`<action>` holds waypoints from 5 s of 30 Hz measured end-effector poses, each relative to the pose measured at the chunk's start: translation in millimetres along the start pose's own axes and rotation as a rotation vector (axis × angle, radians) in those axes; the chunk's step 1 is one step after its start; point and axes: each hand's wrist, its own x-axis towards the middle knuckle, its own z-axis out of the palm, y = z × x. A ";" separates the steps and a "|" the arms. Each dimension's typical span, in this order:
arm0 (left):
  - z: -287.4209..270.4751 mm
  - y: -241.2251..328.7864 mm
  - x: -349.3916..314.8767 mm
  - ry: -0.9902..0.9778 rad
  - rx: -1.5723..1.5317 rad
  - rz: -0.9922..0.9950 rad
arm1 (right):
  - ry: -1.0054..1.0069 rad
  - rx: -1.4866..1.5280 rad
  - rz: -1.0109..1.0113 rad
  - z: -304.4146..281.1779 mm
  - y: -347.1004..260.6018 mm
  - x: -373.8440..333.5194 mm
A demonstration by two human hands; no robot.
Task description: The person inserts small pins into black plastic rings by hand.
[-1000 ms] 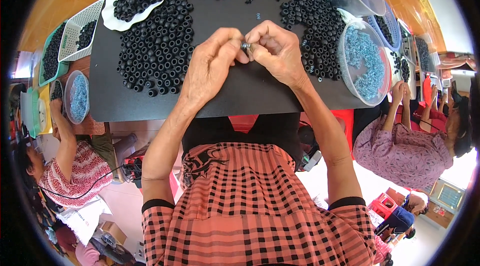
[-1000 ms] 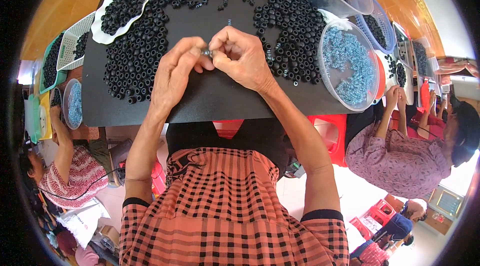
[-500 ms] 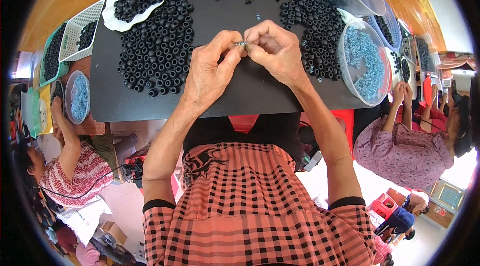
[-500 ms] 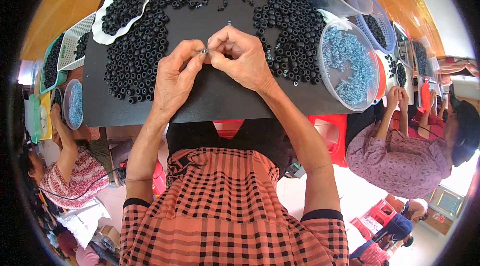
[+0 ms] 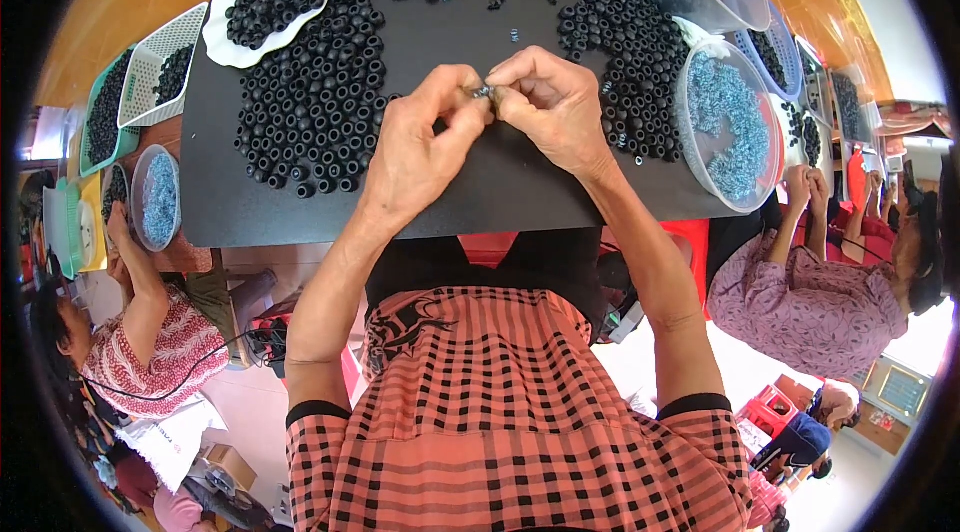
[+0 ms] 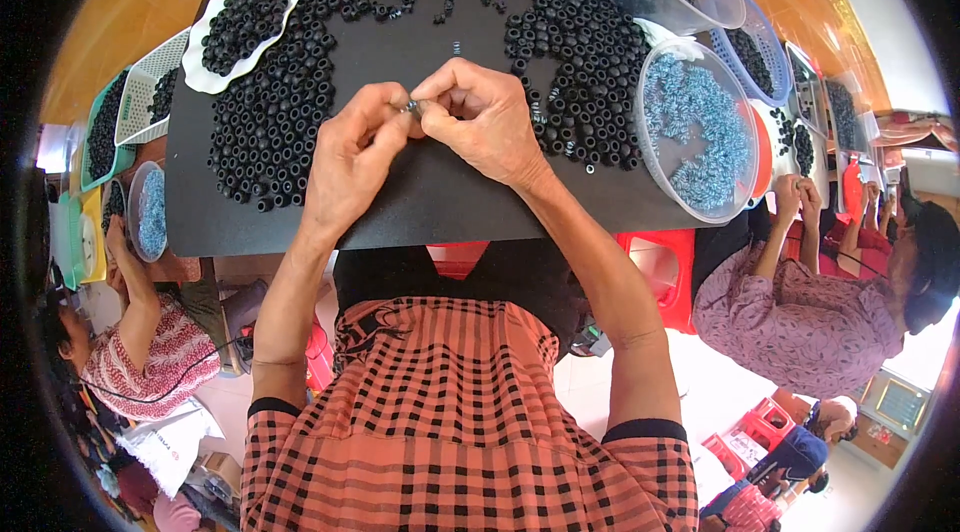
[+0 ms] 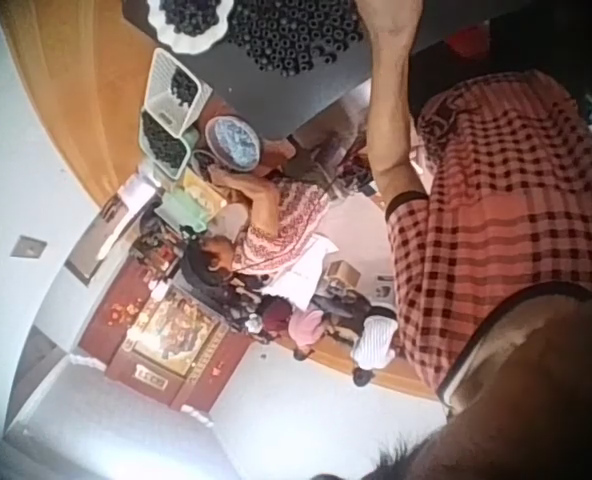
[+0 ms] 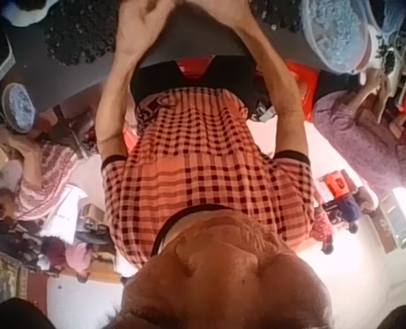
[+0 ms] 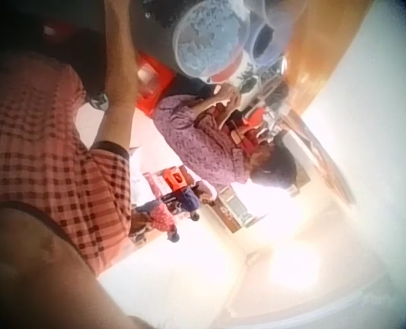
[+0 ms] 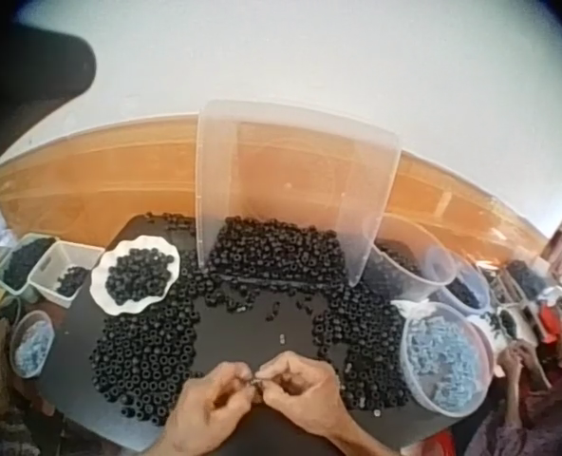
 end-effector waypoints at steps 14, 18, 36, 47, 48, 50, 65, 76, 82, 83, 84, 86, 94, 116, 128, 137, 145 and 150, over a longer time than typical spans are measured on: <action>-12.1 1.3 10.5 -0.297 -0.205 -0.231 | -0.058 -0.086 -0.147 -2.8 3.3 -1.2; -16.5 -9.3 11.0 -0.330 -0.634 -0.388 | -0.065 0.027 -0.137 1.1 1.0 -0.6; -11.2 0.8 4.3 -0.065 0.506 0.341 | -0.031 -0.084 -0.080 -1.8 9.1 0.3; -18.0 5.9 9.2 -0.269 -0.197 -0.205 | -0.020 -0.096 -0.157 0.9 10.1 -0.1; -14.0 6.8 6.5 -0.148 -0.050 -0.147 | -0.014 -0.071 -0.109 -0.2 10.6 -0.4; -8.6 14.5 1.7 -0.003 0.125 -0.027 | -0.009 -0.057 -0.082 -1.3 9.2 -0.6; -19.4 -1.8 4.1 -0.194 -0.039 -0.055 | -0.056 0.030 -0.116 6.0 1.3 0.1; -18.0 -0.5 0.7 0.120 0.431 0.296 | 0.106 -0.354 -0.030 4.7 7.7 1.2; -14.9 -10.9 3.4 0.145 0.868 0.410 | 0.201 -0.648 -0.398 20.2 3.3 2.7; -14.8 -10.5 3.6 0.157 0.922 0.408 | 0.214 -0.668 -0.432 20.4 2.6 2.5; -14.8 -10.6 3.2 0.158 0.923 0.412 | 0.216 -0.667 -0.435 20.0 2.7 2.1; -15.0 -10.4 1.7 0.170 0.956 0.360 | 0.194 -0.662 -0.443 18.1 4.6 0.4; -17.6 10.4 -28.3 0.122 0.301 0.306 | -0.130 -0.674 -0.361 15.2 0.7 -4.6; -11.0 -3.3 -50.3 -0.018 -0.059 0.036 | 0.038 -0.997 -0.355 35.9 10.1 11.7; -7.6 0.0 -45.6 -0.062 -0.053 0.007 | 0.068 -0.761 -0.260 28.0 10.5 12.6; -7.7 -1.5 -40.8 -0.163 -0.086 0.019 | 0.089 -0.781 -0.299 27.7 15.3 14.5; -7.6 -2.7 -43.7 -0.126 -0.104 -0.070 | 0.073 -0.794 -0.346 29.0 13.5 14.1; -6.3 -0.2 -42.6 -0.091 -0.081 -0.056 | 0.064 -0.763 -0.333 23.6 13.7 12.9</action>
